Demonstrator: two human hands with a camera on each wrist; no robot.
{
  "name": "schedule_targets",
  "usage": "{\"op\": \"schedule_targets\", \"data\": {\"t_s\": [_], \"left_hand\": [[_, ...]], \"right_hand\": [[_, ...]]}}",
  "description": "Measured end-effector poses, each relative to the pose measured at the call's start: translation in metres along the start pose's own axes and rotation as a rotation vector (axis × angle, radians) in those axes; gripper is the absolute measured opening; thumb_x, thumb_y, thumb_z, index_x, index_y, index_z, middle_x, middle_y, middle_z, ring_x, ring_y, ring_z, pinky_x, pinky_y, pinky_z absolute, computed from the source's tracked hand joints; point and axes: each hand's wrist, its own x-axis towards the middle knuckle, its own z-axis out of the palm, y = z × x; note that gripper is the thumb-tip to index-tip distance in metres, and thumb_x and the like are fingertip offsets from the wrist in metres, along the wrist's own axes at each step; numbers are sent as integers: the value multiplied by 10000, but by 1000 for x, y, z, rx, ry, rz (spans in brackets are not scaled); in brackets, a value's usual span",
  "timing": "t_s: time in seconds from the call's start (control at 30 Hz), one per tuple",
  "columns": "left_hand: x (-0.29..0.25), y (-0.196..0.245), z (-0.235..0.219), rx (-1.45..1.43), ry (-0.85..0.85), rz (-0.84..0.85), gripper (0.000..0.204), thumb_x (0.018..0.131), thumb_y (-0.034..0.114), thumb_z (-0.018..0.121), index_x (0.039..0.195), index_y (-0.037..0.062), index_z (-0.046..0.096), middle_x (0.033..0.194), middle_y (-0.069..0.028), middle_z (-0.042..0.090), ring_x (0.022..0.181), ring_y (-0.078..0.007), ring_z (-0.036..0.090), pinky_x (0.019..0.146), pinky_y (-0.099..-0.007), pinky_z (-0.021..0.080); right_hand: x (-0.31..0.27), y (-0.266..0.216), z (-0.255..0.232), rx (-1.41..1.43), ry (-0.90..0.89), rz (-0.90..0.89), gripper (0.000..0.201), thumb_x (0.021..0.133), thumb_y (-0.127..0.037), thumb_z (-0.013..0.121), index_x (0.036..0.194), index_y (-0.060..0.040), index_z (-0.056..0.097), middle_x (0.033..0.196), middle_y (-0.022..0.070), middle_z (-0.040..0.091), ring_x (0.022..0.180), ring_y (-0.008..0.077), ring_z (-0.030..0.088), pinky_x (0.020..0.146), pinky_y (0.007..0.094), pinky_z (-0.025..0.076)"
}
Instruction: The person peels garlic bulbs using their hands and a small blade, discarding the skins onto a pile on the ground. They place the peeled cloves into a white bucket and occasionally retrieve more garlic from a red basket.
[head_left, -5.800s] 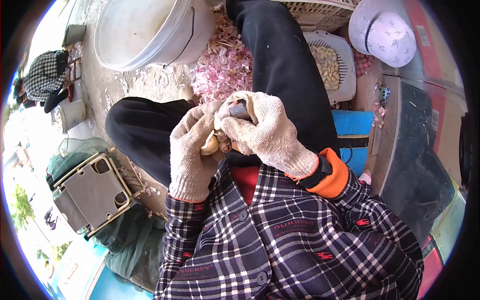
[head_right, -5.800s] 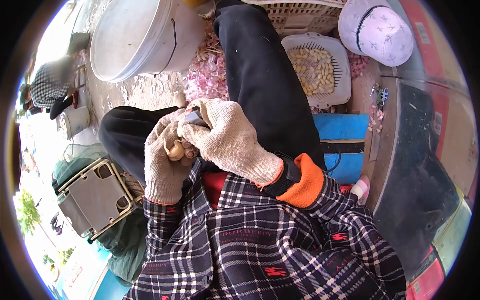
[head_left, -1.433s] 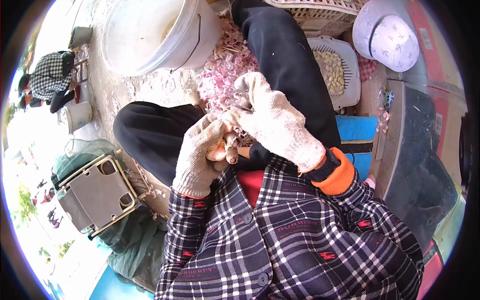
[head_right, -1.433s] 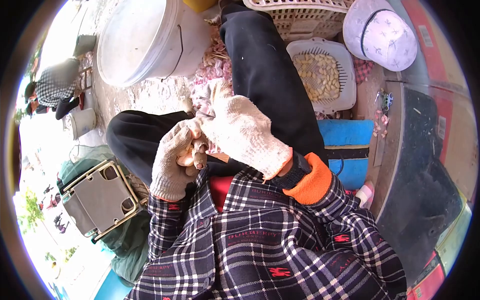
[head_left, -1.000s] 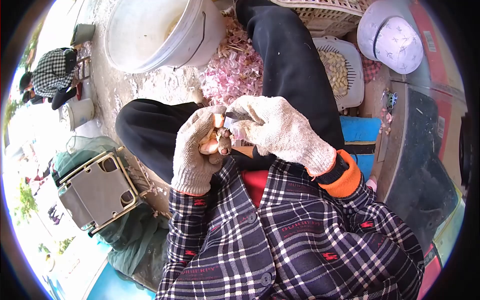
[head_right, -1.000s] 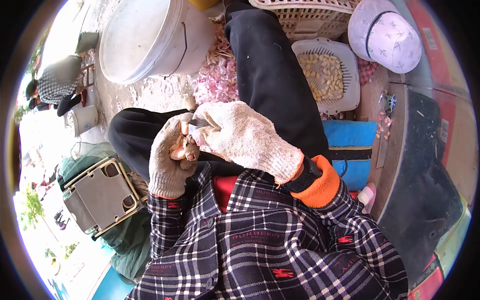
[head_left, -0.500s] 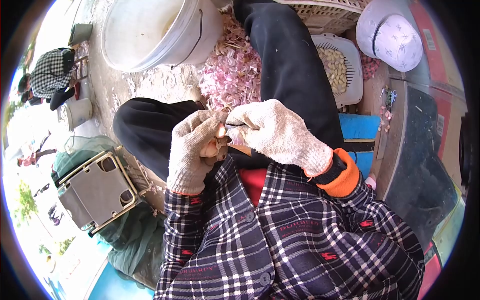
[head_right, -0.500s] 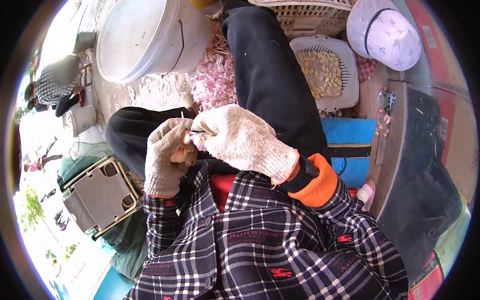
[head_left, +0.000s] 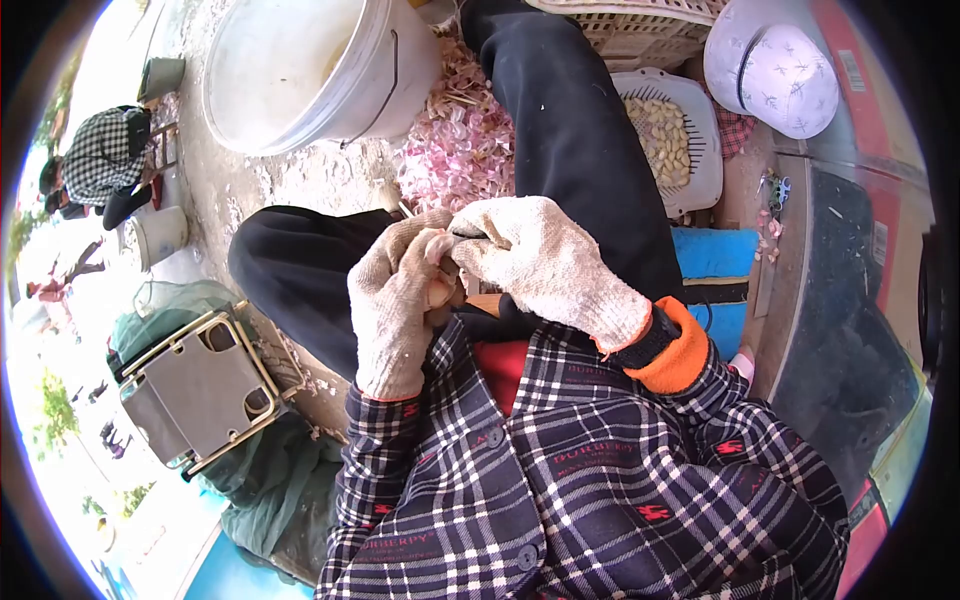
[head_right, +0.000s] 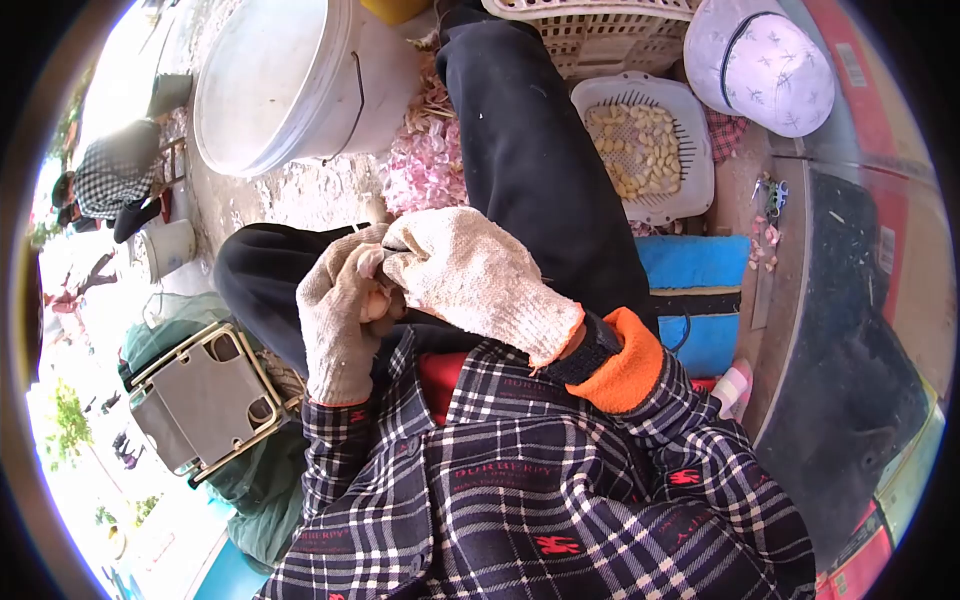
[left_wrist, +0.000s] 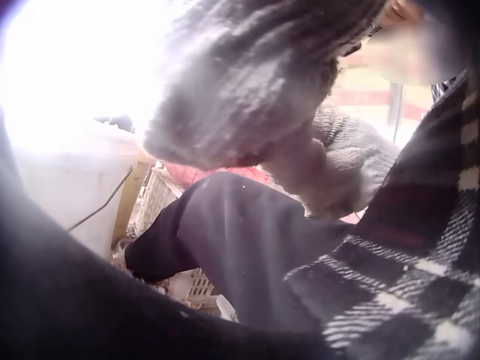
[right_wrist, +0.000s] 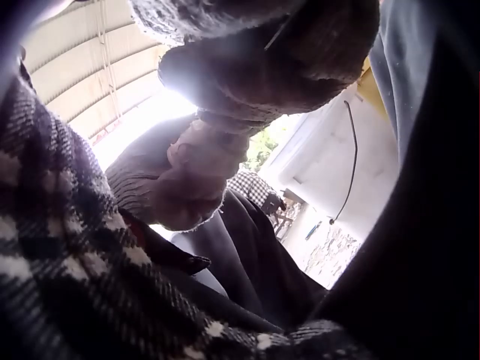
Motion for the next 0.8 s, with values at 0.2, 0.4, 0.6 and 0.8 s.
{"op": "schedule_targets", "data": {"t_s": [0.2, 0.4, 0.6, 0.8], "left_hand": [[5, -2, -12, -282, -128, -53, 347, 930, 230, 632, 1117, -60, 602, 783, -69, 622, 541, -106, 578, 446, -193, 453], [3, 3, -20, -333, -152, 27, 385, 936, 241, 631, 1171, -61, 586, 820, -76, 634, 584, -112, 590, 441, -195, 442], [-7, 8, -5, 20, 38, 137, 285, 914, 43, 642, 1183, -49, 622, 878, -64, 656, 658, -82, 576, 560, -191, 447], [-10, 6, -3, 380, 85, 327, 291, 881, -64, 641, 1166, -9, 654, 881, -43, 658, 699, -69, 579, 597, -189, 464]], "right_hand": [[0, 0, -11, -10, -54, 83, 238, 916, -187, 660, 1087, -23, 688, 823, 48, 691, 751, 63, 588, 705, 253, 491], [3, 2, -14, -79, 54, 140, 229, 938, -224, 637, 1059, -33, 673, 637, -3, 556, 459, 44, 442, 485, 254, 386], [-2, -3, -11, -251, 129, -104, 224, 919, -238, 646, 1078, -81, 658, 673, 96, 614, 528, 217, 583, 521, 353, 453], [-7, -15, -4, -400, 137, -304, 198, 880, -181, 640, 1061, -102, 624, 815, 176, 650, 711, 361, 651, 612, 438, 504]]}}
